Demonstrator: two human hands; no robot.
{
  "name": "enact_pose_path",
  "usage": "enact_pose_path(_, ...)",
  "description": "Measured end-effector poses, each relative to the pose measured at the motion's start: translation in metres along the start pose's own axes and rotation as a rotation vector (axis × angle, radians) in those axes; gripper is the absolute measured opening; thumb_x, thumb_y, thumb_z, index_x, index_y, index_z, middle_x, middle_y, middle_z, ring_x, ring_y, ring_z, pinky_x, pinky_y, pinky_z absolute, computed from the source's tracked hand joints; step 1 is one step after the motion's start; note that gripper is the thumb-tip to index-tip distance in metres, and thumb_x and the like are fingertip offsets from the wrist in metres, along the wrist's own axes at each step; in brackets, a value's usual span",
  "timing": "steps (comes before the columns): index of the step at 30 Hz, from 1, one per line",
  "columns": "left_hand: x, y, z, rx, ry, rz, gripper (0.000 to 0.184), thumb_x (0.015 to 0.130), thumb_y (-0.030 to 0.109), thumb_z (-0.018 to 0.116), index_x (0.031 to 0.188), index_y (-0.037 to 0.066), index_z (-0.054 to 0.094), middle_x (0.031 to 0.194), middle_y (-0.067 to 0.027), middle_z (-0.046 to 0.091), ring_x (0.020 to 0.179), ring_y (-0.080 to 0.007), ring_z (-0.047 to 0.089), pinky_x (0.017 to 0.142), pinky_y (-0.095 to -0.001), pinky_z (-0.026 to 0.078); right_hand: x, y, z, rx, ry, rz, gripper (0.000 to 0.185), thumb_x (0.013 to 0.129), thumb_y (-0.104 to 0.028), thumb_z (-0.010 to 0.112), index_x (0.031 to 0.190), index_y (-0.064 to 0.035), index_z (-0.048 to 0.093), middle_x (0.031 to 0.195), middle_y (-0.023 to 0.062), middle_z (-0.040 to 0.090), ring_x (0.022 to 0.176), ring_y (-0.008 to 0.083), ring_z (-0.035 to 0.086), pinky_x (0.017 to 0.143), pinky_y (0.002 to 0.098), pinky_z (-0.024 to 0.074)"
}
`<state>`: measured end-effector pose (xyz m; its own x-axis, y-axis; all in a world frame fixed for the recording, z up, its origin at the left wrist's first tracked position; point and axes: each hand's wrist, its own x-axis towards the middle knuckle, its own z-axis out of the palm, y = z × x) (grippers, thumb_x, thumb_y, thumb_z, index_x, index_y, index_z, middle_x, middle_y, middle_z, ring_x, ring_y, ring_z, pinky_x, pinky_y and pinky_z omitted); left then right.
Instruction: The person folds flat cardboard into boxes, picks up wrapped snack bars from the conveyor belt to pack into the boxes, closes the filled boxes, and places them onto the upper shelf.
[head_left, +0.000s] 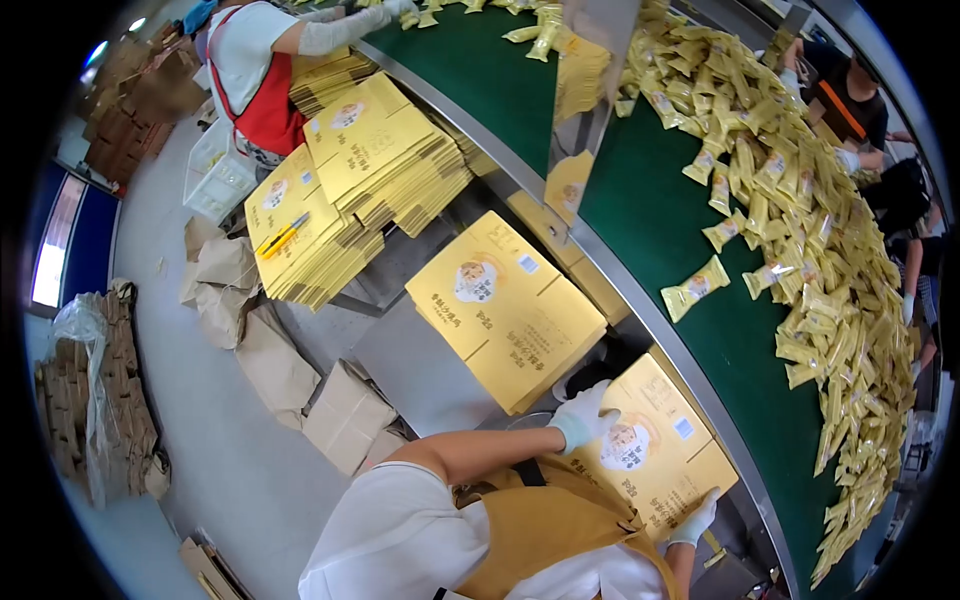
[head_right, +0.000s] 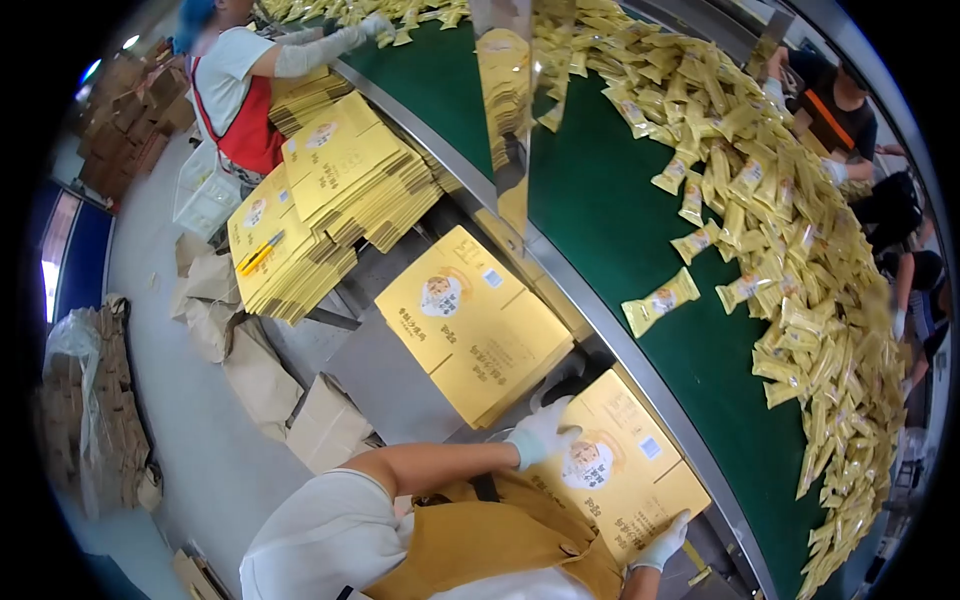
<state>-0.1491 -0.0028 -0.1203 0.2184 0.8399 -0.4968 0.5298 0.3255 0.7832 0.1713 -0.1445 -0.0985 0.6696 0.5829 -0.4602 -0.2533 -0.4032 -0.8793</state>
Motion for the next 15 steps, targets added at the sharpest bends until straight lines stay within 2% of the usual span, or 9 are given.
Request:
enact_pose_path(4, 0.001, 0.002, -0.013, 0.037, -0.001, -0.025, 0.077, 0.089, 0.044, 0.059, 0.15, 0.005, 0.033, 0.128, -0.0311, 0.059, 0.119, -0.0424, 0.058, 0.105, -0.0476, 0.043, -0.008, -0.007, 0.012, -0.044, 0.017, -0.043, 0.063, 0.103, -0.048, 0.051, 0.138, 0.0041, 0.048, 0.126, 0.014, 0.062, 0.105, 0.0254, 0.064, 0.088, 0.0345, 0.0548)
enact_pose_path(5, 0.001, 0.004, -0.019, 0.064, -0.017, -0.04, 0.078, 0.089, 0.044, 0.058, 0.151, 0.005, 0.032, 0.128, -0.0292, 0.061, 0.12, -0.04, 0.059, 0.107, -0.0468, 0.041, -0.008, -0.007, 0.015, -0.087, 0.051, -0.064, 0.066, 0.102, -0.051, 0.051, 0.133, 0.0062, 0.053, 0.123, 0.0122, 0.064, 0.105, 0.022, 0.063, 0.092, 0.0327, 0.0505)
enact_pose_path(11, -0.004, 0.007, -0.032, 0.028, 0.019, -0.062, 0.077, 0.088, 0.045, 0.06, 0.15, 0.007, 0.035, 0.126, -0.0251, 0.064, 0.119, -0.0384, 0.06, 0.106, -0.0447, 0.043, -0.001, 0.002, 0.021, -0.058, 0.05, -0.104, 0.065, 0.102, -0.05, 0.052, 0.133, 0.0074, 0.053, 0.122, 0.0128, 0.064, 0.104, 0.0214, 0.063, 0.092, 0.0325, 0.0508)
enact_pose_path(15, -0.015, 0.013, -0.026, 0.013, 0.044, -0.008, 0.076, 0.088, 0.046, 0.061, 0.149, 0.007, 0.037, 0.128, -0.0257, 0.062, 0.118, -0.0386, 0.06, 0.104, -0.0451, 0.045, 0.009, 0.011, 0.008, -0.088, 0.037, -0.138, 0.066, 0.102, -0.05, 0.051, 0.133, 0.0076, 0.054, 0.124, 0.0135, 0.064, 0.105, 0.023, 0.063, 0.092, 0.0323, 0.051)
